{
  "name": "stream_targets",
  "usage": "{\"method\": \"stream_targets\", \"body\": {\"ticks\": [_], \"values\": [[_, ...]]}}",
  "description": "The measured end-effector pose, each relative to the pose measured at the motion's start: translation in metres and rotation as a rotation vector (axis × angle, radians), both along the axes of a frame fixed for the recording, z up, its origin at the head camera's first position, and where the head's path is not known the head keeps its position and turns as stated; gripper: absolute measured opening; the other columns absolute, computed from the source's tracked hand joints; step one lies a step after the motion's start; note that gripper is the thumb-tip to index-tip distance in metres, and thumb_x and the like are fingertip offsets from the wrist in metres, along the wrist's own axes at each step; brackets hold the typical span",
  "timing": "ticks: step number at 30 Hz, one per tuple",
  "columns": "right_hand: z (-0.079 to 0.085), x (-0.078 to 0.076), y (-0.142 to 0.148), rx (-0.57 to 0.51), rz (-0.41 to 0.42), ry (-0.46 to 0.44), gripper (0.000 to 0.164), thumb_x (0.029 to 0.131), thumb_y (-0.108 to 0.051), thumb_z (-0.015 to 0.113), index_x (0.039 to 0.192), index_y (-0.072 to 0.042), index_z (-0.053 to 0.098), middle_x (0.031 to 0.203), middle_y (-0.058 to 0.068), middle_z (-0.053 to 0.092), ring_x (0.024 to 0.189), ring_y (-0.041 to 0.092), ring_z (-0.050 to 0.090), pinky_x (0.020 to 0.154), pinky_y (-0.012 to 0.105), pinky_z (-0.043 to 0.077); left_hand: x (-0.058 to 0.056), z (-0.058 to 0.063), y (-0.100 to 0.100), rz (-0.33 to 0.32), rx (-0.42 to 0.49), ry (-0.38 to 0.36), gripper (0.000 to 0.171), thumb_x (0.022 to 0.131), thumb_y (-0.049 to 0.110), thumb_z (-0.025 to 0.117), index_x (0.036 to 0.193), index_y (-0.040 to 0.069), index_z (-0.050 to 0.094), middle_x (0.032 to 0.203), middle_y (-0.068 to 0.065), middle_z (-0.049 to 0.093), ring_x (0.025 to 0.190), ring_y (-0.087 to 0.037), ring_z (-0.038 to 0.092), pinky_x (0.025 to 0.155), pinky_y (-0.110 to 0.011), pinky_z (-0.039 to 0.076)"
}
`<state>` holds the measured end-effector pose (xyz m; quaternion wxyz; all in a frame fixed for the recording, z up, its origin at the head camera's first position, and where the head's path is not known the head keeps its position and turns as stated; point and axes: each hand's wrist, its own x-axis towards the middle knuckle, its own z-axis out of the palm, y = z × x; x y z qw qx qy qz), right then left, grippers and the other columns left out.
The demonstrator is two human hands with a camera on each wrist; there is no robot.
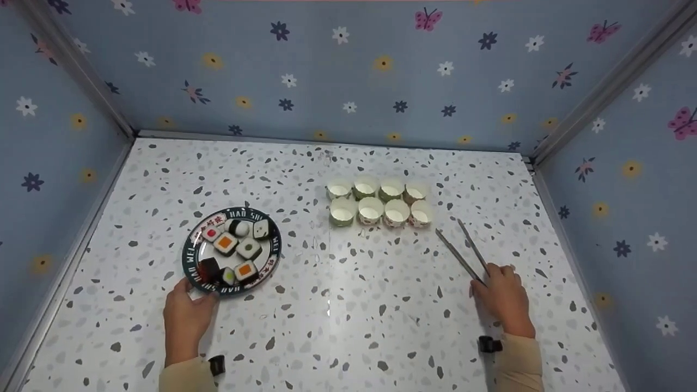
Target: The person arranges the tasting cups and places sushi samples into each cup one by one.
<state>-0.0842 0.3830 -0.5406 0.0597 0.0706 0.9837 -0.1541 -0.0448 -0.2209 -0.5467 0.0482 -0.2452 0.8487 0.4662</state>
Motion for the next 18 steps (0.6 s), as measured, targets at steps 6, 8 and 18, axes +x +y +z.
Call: {"method": "stream_targets", "body": {"ticks": [6, 8, 18], "values": [[-0.0019, -0.0020, 0.0005, -0.046, -0.035, -0.034, 0.056, 0.098, -0.028, 0.061, 0.138, 0.009, 0.047, 0.134, 0.036, 0.042, 0.119, 0.052, 0.044, 0.090, 0.065, 0.043, 0.0003, 0.0015, 0.0006, -0.005, 0.003, -0.022, 0.074, 0.092, 0.016, 0.064, 0.148, -0.017, 0.026, 0.144, -0.041, 0.032, 0.137, -0.054, 0.027, 0.112, -0.061, 0.023], [-0.0026, -0.0019, 0.0007, -0.063, -0.041, -0.038, 0.055, 0.099, -0.027, 0.060, 0.137, 0.009, 0.047, 0.133, 0.035, 0.042, 0.118, 0.050, 0.044, 0.089, 0.064, 0.043, 0.0006, 0.0024, 0.0011, -0.005, 0.002, -0.030, 0.074, 0.092, 0.016, 0.064, 0.148, -0.017, 0.026, 0.144, -0.041, 0.032, 0.137, -0.054, 0.027, 0.112, -0.061, 0.023], [0.0000, 0.0000, -0.0007, -0.149, -0.008, 0.084, 0.048, 0.102, -0.016, 0.052, 0.134, 0.017, 0.040, 0.118, 0.031, 0.038, 0.099, 0.044, 0.051, 0.086, 0.060, 0.045, -0.0009, 0.0038, 0.0006, -0.013, 0.017, -0.043, 0.076, 0.092, 0.016, 0.063, 0.149, -0.016, 0.024, 0.147, -0.040, 0.030, 0.140, -0.053, 0.024, 0.113, -0.061, 0.021]]}}
